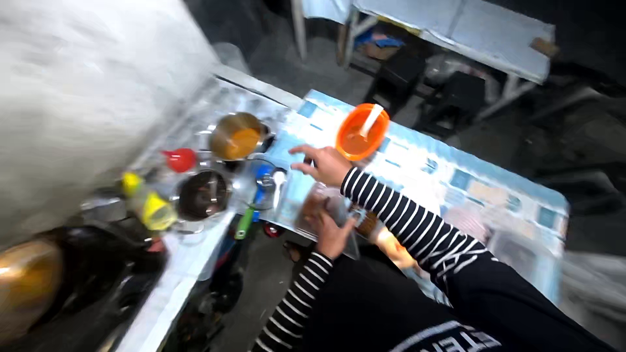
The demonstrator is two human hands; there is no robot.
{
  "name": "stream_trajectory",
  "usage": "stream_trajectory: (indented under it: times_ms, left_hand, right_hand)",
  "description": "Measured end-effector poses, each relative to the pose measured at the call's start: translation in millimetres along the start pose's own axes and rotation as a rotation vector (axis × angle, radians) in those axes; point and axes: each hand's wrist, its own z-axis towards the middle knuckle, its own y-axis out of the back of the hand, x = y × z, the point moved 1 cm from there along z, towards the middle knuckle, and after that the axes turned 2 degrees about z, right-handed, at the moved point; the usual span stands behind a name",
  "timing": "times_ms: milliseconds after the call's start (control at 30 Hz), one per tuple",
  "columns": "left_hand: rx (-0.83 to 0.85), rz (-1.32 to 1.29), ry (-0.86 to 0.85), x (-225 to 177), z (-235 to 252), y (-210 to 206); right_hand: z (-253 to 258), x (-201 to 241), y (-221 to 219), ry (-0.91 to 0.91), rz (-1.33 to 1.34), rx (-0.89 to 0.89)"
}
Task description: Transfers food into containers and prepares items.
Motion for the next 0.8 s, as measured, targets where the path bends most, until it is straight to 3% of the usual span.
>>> stream_trajectory:
  times_ms: [100,167,267,367,500,667,733,800]
  left_hand:
    - [0.100,0.390,-0.060,-19,4,-12]
    - [0.194,0.661,-0.120,-34,10,-30]
    - [0.320,0.931,-0.221,-45,25,-71]
    - [0.355,1.044,-0.276,-43,42,-106]
    - [0.386,1.078,-0.257,-55,51,-128]
    - [0.443,1.140,-0.146,-63,56,-131]
    - [0.441,1.142,-0.165,-57,57,-134]
    - [0.390,1.096,-0.294,-39,58,-136]
  right_hand:
    - [-78,-68,70,-0.152,0.165,-0.250]
    - [-145,-121,99,-0.499,0.054,-0.339]
    - [-244,-180,83,-0.949,-0.130,-0.184]
    - [-292,-180,31,-1.185,-0.083,0.088]
    - [-304,-155,-7,-1.300,-0.128,-0.011]
    - [-325,-167,-22,-1.235,-0.238,-0.534]
    - [-337,-178,-21,-1.295,-0.166,-0.556]
    - [-348,-192,-20,-1.337,0.010,-0.481]
